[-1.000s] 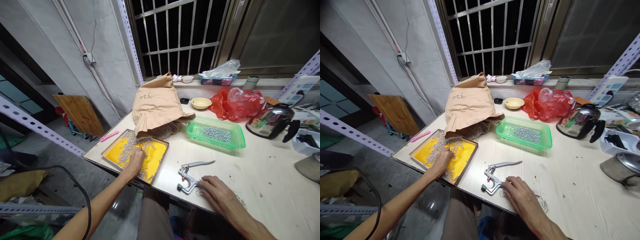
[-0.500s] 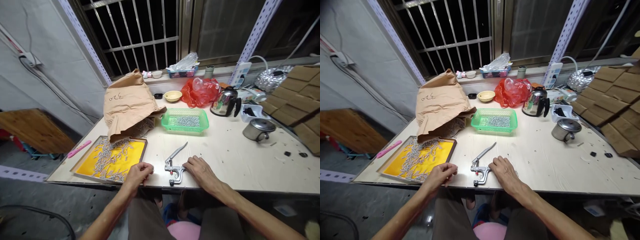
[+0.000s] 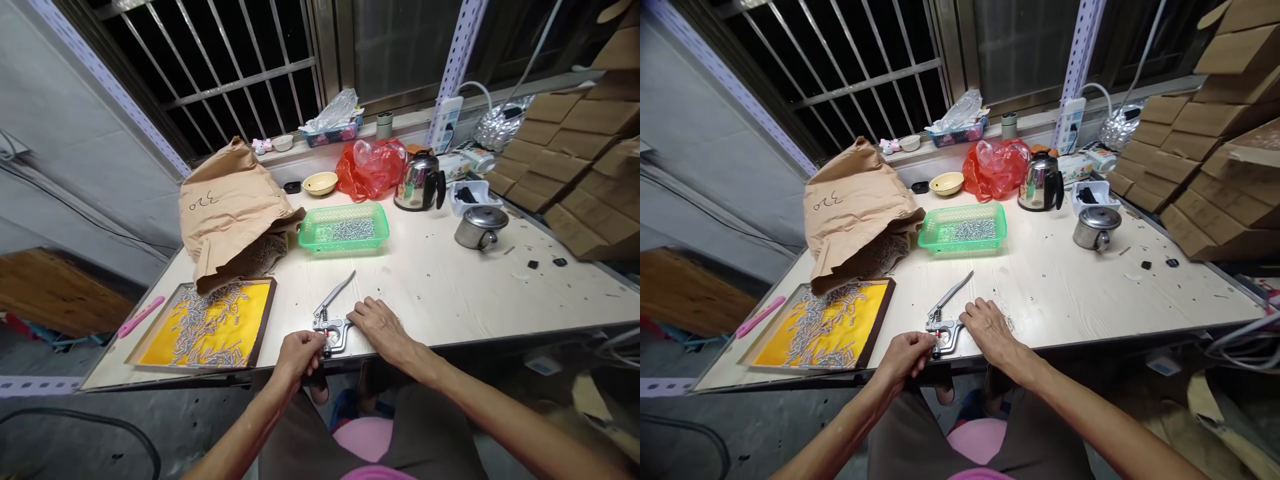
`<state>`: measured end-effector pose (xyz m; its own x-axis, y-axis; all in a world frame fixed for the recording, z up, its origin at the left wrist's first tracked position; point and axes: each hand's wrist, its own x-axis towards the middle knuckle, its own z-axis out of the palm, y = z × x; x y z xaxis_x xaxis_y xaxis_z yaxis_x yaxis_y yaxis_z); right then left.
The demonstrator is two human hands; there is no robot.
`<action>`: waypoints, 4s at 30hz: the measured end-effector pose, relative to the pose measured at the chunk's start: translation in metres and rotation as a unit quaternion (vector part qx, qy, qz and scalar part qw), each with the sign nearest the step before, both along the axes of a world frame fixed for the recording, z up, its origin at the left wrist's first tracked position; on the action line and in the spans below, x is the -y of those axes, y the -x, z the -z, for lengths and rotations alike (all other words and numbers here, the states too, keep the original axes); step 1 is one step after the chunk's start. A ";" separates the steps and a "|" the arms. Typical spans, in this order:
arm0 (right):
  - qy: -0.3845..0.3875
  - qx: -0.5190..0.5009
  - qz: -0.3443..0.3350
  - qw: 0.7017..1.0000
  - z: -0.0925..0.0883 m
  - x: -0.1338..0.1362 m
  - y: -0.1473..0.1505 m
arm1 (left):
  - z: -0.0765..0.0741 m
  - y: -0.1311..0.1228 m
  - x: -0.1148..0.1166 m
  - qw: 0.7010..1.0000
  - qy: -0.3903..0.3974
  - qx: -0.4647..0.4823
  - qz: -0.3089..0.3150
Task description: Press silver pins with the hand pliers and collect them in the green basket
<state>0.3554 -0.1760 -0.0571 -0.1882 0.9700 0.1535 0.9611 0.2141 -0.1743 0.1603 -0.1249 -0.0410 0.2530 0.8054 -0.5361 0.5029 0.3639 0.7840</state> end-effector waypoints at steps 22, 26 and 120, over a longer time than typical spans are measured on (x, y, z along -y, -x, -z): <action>0.096 -0.061 -0.087 0.990 -0.015 -0.033 -0.046 | -0.014 -0.012 -0.012 0.990 0.058 -0.101 0.076; 0.053 -0.045 -0.115 0.991 -0.011 -0.046 -0.041 | -0.015 -0.015 -0.014 0.988 0.074 -0.111 0.077; 0.068 0.020 0.027 0.997 -0.015 -0.065 -0.045 | 0.019 -0.064 0.037 0.784 -0.477 -0.112 0.380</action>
